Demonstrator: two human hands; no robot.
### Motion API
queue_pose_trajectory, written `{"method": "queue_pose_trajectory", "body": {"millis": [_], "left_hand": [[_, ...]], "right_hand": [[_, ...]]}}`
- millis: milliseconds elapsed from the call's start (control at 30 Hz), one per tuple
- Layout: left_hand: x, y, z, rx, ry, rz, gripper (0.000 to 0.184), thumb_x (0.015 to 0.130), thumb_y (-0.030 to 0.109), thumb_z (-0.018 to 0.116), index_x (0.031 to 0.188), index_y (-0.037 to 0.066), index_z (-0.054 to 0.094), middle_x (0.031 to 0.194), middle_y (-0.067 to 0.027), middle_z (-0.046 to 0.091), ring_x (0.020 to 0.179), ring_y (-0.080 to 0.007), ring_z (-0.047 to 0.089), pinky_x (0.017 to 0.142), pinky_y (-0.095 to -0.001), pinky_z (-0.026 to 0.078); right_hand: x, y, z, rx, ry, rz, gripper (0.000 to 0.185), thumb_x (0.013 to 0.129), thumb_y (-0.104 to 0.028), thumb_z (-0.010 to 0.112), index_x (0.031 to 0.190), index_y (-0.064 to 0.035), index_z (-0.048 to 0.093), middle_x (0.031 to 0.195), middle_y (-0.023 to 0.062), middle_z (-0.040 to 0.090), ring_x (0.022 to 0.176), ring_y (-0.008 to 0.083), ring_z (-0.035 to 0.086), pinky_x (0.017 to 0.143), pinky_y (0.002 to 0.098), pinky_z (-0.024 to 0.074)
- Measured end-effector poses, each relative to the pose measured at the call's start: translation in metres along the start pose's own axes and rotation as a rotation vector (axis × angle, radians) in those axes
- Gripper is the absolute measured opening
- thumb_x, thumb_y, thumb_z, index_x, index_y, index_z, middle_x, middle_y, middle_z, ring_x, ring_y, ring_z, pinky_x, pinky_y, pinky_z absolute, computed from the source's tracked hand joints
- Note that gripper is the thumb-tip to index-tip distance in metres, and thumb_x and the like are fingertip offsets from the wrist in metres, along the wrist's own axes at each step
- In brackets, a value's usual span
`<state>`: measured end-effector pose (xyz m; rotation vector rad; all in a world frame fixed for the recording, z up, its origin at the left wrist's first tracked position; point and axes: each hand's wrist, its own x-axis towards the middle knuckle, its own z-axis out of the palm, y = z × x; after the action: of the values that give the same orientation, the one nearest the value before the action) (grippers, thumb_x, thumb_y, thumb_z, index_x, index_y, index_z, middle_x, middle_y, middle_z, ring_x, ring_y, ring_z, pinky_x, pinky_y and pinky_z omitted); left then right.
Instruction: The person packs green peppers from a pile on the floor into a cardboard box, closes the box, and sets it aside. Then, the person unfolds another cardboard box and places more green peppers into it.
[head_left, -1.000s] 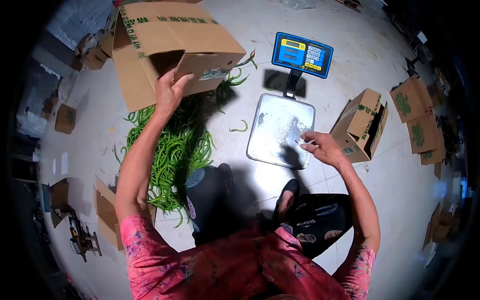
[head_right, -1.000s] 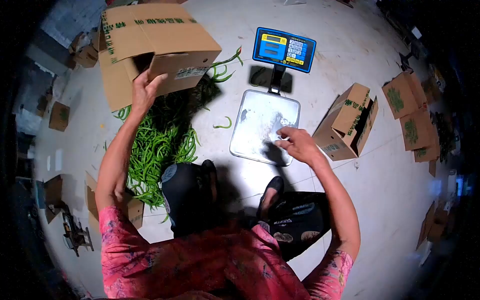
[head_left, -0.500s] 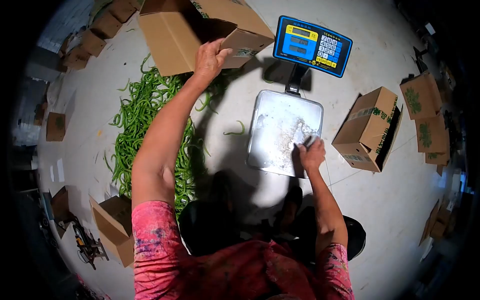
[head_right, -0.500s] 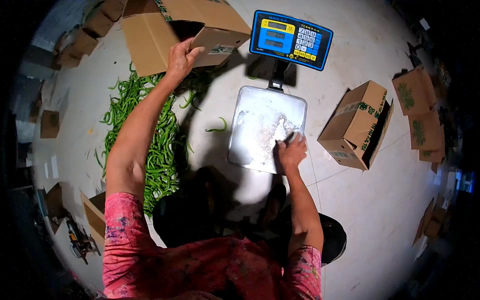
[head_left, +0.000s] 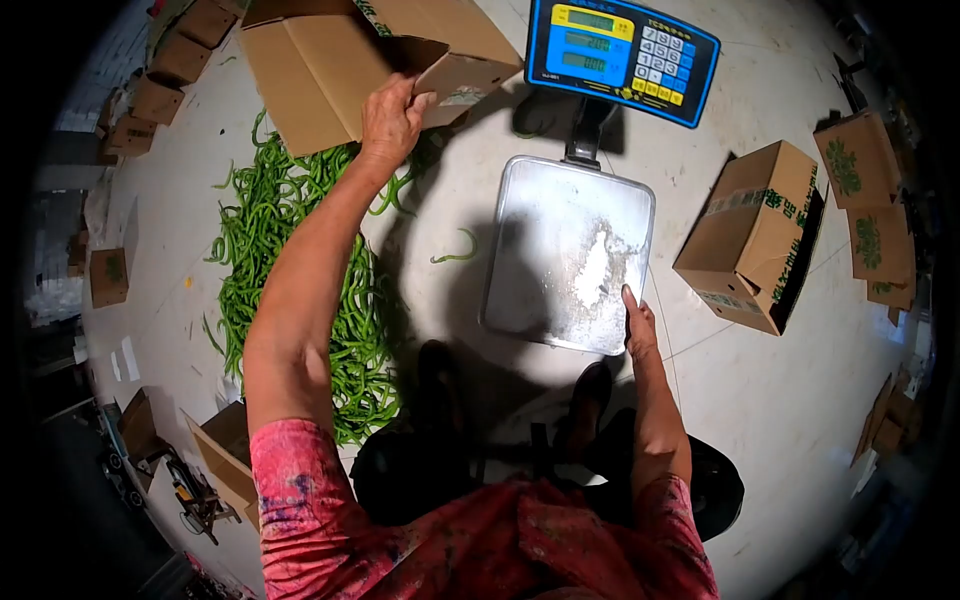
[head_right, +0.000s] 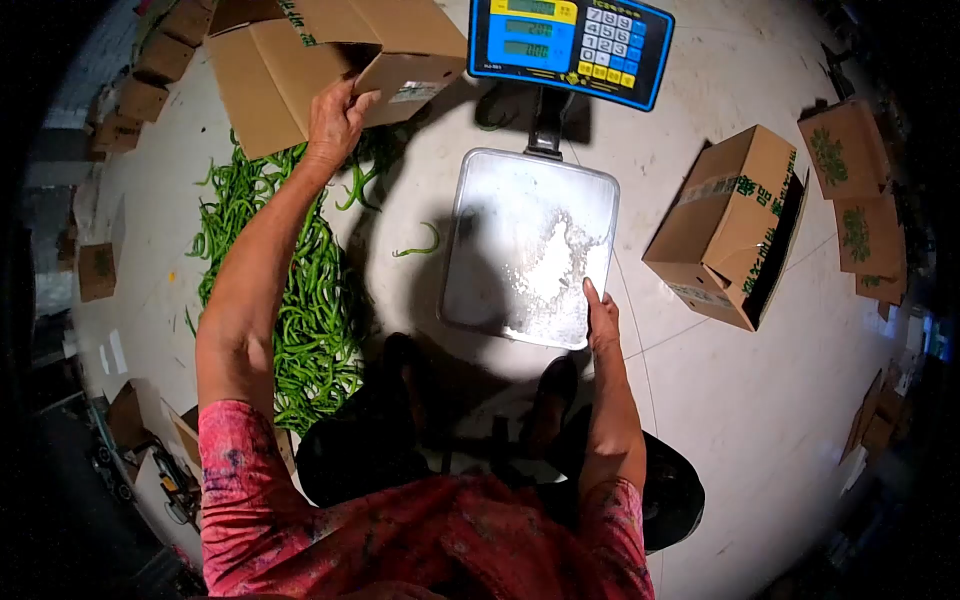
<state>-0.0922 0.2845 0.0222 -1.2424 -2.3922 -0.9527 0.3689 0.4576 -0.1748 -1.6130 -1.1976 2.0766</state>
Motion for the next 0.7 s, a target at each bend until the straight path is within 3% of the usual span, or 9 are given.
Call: {"method": "queue_pose_trajectory", "body": {"millis": [100,167,200,233,267,367,400,600,700], "left_hand": [[0.011,0.001,0.006,0.079,0.04,0.049,0.025,0.082,0.019,0.069,0.101,0.003,0.067,0.082,-0.0208,0.065,0.073,-0.04,0.06,0.066,-0.0443,0.049],[0.023,0.003,0.019,0.084,0.049,0.069,0.025,0.082,0.02,0.069,0.099,0.001,0.068,0.08,-0.0224,0.065,0.071,-0.0403,0.061,0.064,-0.0435,0.049],[0.028,0.004,0.027,0.08,0.046,0.076,0.025,0.082,0.02,0.069,0.098,0.001,0.069,0.08,-0.0228,0.065,0.071,-0.0403,0.061,0.065,-0.0431,0.049],[0.033,0.013,0.03,0.074,0.045,0.08,0.025,0.082,0.021,0.07,0.097,0.001,0.069,0.081,-0.0231,0.065,0.072,-0.0403,0.062,0.065,-0.0427,0.049],[0.036,0.024,0.034,-0.081,0.026,0.0,0.025,0.083,0.018,0.069,0.102,0.001,0.068,0.085,-0.02,0.069,0.074,-0.0317,0.067,0.067,-0.0378,0.051],[0.05,0.036,0.07,-0.537,0.12,-0.12,0.023,0.079,0.016,0.068,0.098,0.004,0.067,0.084,-0.0193,0.067,0.082,-0.0375,0.064,0.074,-0.0398,0.052],[0.057,0.035,0.083,-0.544,0.097,-0.121,0.023,0.078,0.016,0.069,0.098,0.005,0.067,0.086,-0.0194,0.067,0.083,-0.038,0.064,0.075,-0.04,0.052],[0.081,0.048,0.132,-0.556,0.091,-0.095,0.028,0.078,0.017,0.07,0.103,0.005,0.065,0.092,-0.0214,0.066,0.089,-0.0397,0.063,0.077,-0.042,0.051],[0.078,0.034,0.177,-0.531,0.065,-0.154,0.031,0.081,0.019,0.071,0.106,0.002,0.063,0.092,-0.0195,0.068,0.081,-0.0309,0.066,0.075,-0.0359,0.051]], "right_hand": [[0.004,0.032,-0.026,0.084,-0.059,0.093,0.054,0.085,-0.033,0.074,0.121,0.0027,0.054,0.114,0.0118,0.064,0.103,0.0208,0.061,0.091,0.0327,0.0492],[-0.003,0.05,-0.039,0.103,0.048,0.107,0.055,0.086,-0.032,0.073,0.123,0.0026,0.053,0.114,0.0117,0.064,0.103,0.022,0.062,0.091,0.0337,0.0497],[-0.014,0.046,-0.04,0.144,-0.035,0.096,0.057,0.087,-0.033,0.072,0.126,0.0032,0.052,0.116,0.0116,0.063,0.105,0.023,0.061,0.093,0.0347,0.0484],[-0.018,0.047,-0.039,0.162,-0.009,0.086,0.059,0.088,-0.037,0.071,0.127,0.0033,0.051,0.119,0.0117,0.062,0.107,0.0235,0.06,0.096,0.0359,0.0467],[-0.021,0.048,-0.039,0.156,-0.001,0.08,0.06,0.088,-0.038,0.07,0.127,0.0035,0.051,0.12,0.0118,0.062,0.109,0.0236,0.06,0.097,0.0363,0.046],[-0.027,0.04,-0.029,0.209,-0.006,0.085,0.053,0.087,-0.035,0.071,0.121,0.0018,0.055,0.116,0.0109,0.062,0.105,0.0226,0.06,0.094,0.0357,0.0468],[-0.028,0.038,-0.028,0.232,-0.014,0.091,0.049,0.086,-0.033,0.072,0.118,0.0009,0.057,0.114,0.0104,0.063,0.103,0.022,0.06,0.093,0.0352,0.0475],[-0.022,0.042,-0.033,0.196,-0.085,0.12,0.061,0.09,-0.04,0.064,0.133,0.0004,0.048,0.127,0.0114,0.059,0.114,0.0264,0.057,0.101,0.0384,0.0434],[-0.023,0.041,-0.032,0.222,-0.102,0.123,0.054,0.09,-0.038,0.067,0.127,-0.0011,0.053,0.122,0.0089,0.061,0.111,0.0243,0.058,0.097,0.0389,0.0455]]}}
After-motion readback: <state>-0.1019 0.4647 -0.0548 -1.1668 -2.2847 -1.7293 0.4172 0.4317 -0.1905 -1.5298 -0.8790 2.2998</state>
